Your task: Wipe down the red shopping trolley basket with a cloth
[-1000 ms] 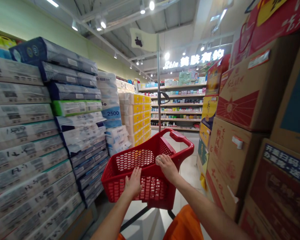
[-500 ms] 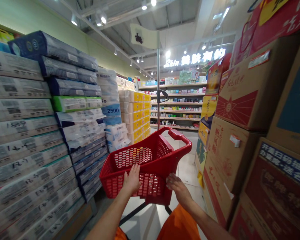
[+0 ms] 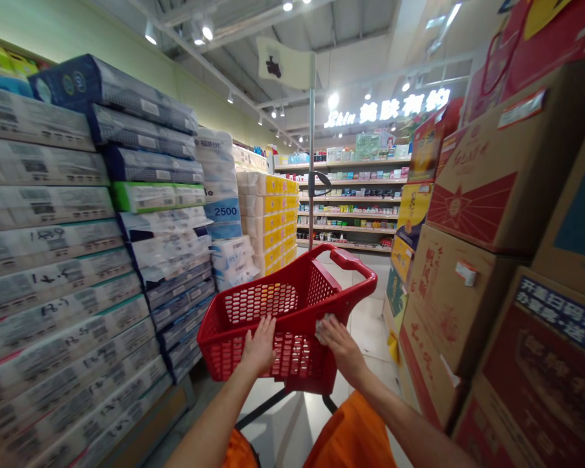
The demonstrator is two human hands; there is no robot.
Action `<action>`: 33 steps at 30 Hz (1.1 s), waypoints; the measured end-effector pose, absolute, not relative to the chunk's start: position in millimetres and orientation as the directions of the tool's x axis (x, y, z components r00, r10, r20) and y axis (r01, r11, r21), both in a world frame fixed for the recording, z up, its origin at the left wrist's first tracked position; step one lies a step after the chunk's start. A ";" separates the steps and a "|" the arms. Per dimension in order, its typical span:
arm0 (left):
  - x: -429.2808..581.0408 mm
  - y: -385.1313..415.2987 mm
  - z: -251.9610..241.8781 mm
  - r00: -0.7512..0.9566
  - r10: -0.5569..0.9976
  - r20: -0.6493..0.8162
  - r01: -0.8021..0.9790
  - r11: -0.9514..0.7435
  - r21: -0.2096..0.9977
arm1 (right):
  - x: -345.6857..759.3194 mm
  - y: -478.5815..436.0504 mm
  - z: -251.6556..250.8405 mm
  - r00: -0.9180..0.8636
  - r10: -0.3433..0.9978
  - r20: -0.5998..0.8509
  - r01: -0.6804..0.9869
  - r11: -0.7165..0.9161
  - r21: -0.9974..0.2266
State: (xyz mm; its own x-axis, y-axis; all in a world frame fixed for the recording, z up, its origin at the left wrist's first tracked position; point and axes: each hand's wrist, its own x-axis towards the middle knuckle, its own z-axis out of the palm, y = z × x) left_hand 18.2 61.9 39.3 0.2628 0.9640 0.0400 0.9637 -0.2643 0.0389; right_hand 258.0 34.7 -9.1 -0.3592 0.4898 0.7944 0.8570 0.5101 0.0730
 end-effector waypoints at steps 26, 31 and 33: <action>-33.0 56.4 26.1 0.207 0.975 0.076 0.978 -0.209 0.024 | 161.2 56.7 -16.6 -0.513 0.404 0.757 0.767 0.612 0.193; -58.5 51.2 24.3 0.080 0.995 0.056 0.997 -0.081 0.017 | 150.6 62.0 -35.5 -0.605 0.391 0.694 0.699 0.678 0.227; -64.2 50.6 23.4 0.110 0.993 0.051 0.993 -0.112 0.035 | 145.5 58.6 -59.4 -0.669 0.367 0.646 0.636 0.732 0.243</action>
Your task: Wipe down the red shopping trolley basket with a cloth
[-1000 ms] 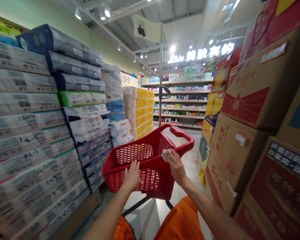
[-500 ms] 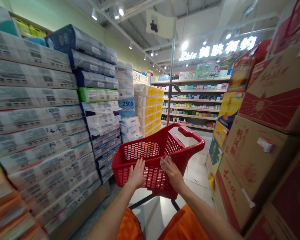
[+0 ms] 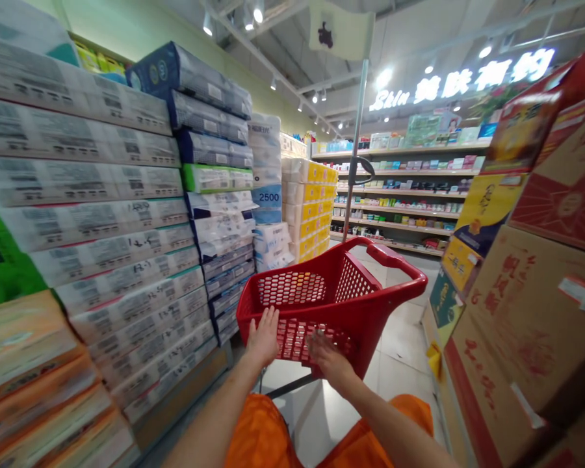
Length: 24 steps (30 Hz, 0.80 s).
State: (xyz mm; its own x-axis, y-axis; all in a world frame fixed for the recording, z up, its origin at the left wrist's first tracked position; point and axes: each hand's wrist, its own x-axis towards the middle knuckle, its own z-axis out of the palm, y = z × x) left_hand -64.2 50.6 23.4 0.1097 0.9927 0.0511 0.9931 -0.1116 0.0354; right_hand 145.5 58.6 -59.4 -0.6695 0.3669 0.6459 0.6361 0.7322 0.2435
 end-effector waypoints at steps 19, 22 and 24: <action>-165.9 -14.9 -19.7 -0.233 0.970 -0.069 0.970 0.237 0.058 | -29.7 80.6 -48.3 -0.806 0.267 0.528 0.445 0.862 0.244; -163.3 -12.4 -15.3 -0.221 0.973 -0.069 0.973 0.225 0.050 | -32.8 96.0 -36.0 -0.745 0.314 0.588 0.528 0.817 0.232; -158.9 -11.8 -13.4 -0.199 0.977 -0.071 0.979 0.202 0.040 | -20.6 101.8 -48.9 -0.747 0.370 0.553 0.560 0.799 0.221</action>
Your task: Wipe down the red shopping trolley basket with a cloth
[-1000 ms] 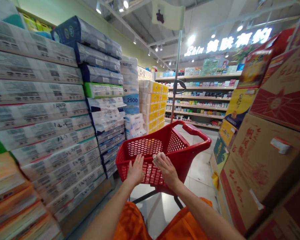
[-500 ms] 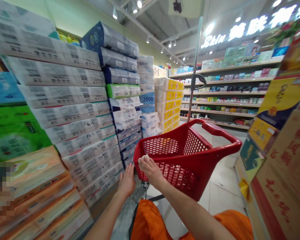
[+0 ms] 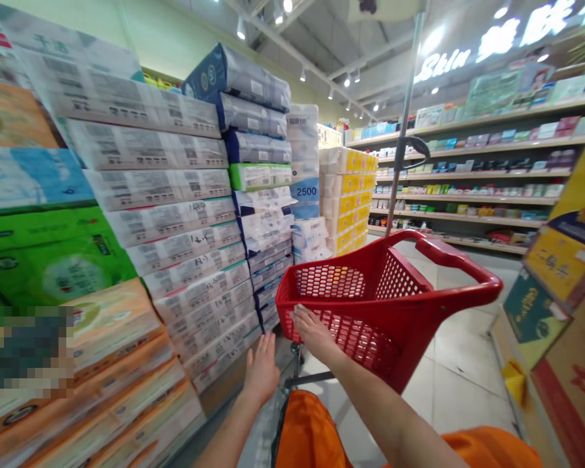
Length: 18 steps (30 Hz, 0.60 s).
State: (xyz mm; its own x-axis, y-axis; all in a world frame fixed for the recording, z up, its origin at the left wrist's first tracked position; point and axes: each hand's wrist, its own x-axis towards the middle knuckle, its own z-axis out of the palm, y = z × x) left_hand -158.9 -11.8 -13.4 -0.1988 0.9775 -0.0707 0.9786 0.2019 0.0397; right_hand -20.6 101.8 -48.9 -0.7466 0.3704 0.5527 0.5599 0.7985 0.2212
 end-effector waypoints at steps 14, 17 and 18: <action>-99.6 9.0 -8.2 -0.007 1.000 -0.003 0.999 0.007 0.033 | 68.7 91.2 -65.0 -0.726 0.388 0.568 0.608 0.749 0.265; -89.3 13.2 -8.2 0.028 0.999 0.016 0.999 -0.029 0.026 | 80.2 89.2 -58.6 -0.716 0.364 0.595 0.612 0.739 0.283; -85.5 14.4 -7.3 0.031 0.999 0.018 0.999 -0.031 0.026 | 83.3 89.8 -50.7 -0.696 0.365 0.619 0.630 0.724 0.282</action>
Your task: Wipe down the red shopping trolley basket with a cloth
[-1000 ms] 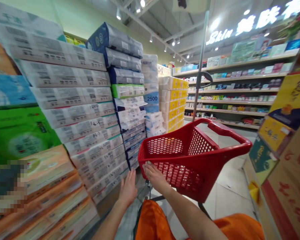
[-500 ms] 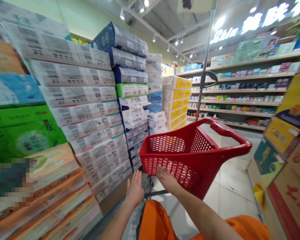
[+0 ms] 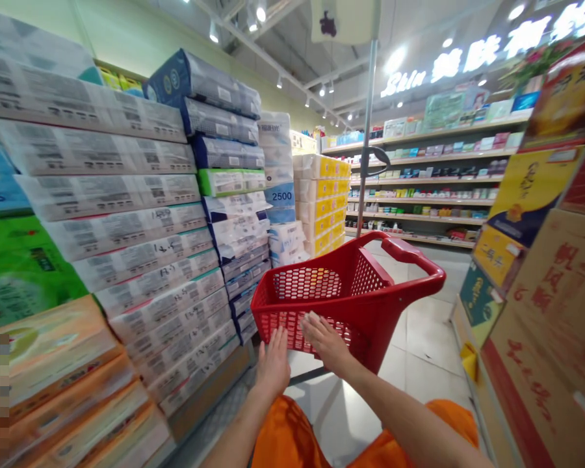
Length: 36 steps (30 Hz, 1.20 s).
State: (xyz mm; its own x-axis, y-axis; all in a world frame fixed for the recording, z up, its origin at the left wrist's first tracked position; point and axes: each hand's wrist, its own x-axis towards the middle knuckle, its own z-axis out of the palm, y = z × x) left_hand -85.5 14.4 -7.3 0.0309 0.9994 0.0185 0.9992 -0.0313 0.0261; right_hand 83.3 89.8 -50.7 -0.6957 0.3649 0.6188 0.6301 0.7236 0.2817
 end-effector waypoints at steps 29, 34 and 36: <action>22.4 32.3 16.0 0.291 0.949 0.124 0.953 -0.299 0.052 | 198.4 70.3 -5.5 -0.461 0.494 0.737 0.850 0.484 0.208; 35.2 36.4 24.2 0.331 0.936 0.122 0.940 -0.338 0.039 | 225.0 59.2 -16.4 -0.514 0.462 0.723 0.816 0.524 0.245; 39.1 38.1 27.3 0.328 0.935 0.134 0.941 -0.335 0.036 | 239.3 61.7 2.6 -0.412 0.427 0.805 0.868 0.453 0.204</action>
State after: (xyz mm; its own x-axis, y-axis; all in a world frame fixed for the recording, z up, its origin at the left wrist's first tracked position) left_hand 39.1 38.1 27.3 0.3280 0.9351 0.1343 0.9414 -0.3354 0.0360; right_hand 239.3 61.7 2.6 -0.4123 0.4272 0.8047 0.8677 0.4534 0.2038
